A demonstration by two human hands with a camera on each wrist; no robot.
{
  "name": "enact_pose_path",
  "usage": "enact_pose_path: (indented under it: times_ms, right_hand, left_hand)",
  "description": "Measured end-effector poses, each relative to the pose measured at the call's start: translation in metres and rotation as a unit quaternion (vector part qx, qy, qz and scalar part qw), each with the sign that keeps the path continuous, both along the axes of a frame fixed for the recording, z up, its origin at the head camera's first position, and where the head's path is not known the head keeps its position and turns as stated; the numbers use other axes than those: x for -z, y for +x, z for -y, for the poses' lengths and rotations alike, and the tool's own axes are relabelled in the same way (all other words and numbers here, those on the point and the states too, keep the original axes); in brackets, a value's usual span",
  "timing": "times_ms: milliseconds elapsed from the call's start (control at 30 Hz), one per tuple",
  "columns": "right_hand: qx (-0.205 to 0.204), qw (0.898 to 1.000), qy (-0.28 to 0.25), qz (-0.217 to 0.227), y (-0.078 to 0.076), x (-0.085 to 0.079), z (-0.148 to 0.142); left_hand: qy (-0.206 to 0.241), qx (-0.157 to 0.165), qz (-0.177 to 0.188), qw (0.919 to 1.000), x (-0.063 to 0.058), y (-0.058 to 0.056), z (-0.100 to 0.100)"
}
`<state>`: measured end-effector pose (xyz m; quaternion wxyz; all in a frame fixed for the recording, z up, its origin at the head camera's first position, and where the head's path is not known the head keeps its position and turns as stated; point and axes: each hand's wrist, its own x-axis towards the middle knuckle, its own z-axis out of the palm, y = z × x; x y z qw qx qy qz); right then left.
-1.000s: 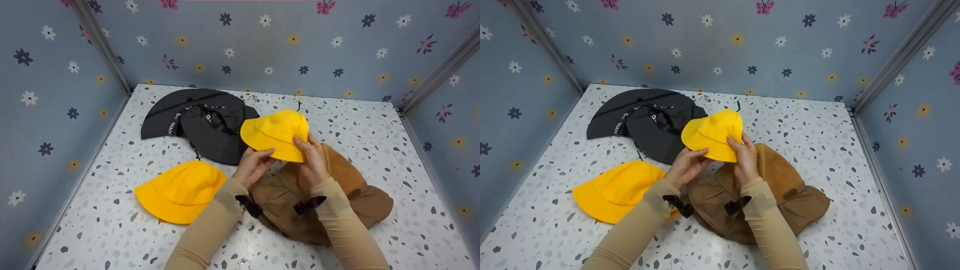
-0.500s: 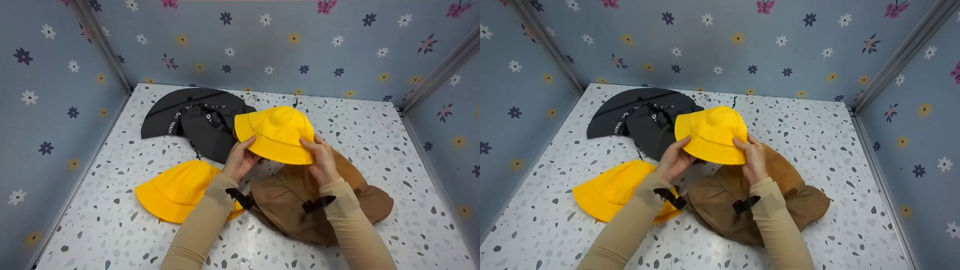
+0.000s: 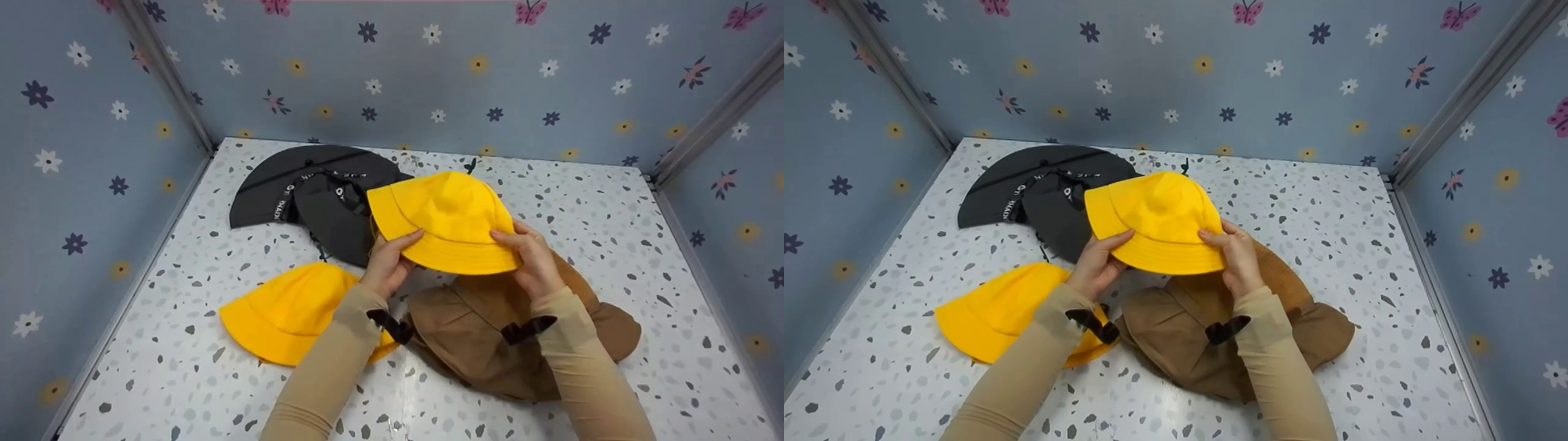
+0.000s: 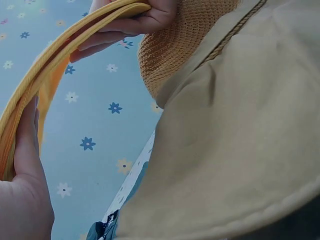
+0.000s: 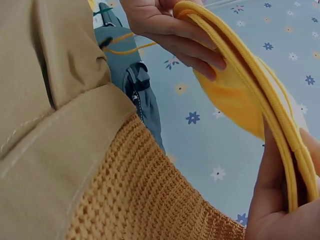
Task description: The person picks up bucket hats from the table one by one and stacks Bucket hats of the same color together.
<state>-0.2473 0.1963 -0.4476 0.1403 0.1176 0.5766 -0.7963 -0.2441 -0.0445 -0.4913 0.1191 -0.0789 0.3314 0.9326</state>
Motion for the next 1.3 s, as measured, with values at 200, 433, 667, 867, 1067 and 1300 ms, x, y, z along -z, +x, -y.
enact_pose_path:
  times_ms: [200,433,667,867,1067,1300]
  right_hand:
    - [0.032,0.999,-0.017,0.003,-0.001,0.002,0.005]
    - [0.100,0.985,-0.141,0.021,0.000,0.003,0.016]
    - [0.156,0.958,-0.239,-0.003,0.006,0.006,0.029]
    - [0.187,0.942,-0.277,-0.032,0.011,0.008,0.042]
    - [0.216,0.941,-0.254,-0.063,0.015,0.010,0.056]
    - [0.238,0.949,-0.193,-0.069,0.017,0.007,0.062]
  left_hand:
    - [-0.013,-0.039,-0.002,0.9992,-0.001,0.001,-0.004]
    - [0.002,-0.079,0.018,0.9967,-0.003,0.003,-0.006]
    - [0.010,-0.109,0.030,0.9936,-0.007,0.005,-0.007]
    - [0.003,-0.118,0.031,0.9925,-0.007,0.008,-0.009]
    - [-0.012,-0.129,0.035,0.9910,-0.005,0.011,-0.010]
    - [-0.033,-0.135,0.013,0.9902,-0.005,0.014,-0.007]
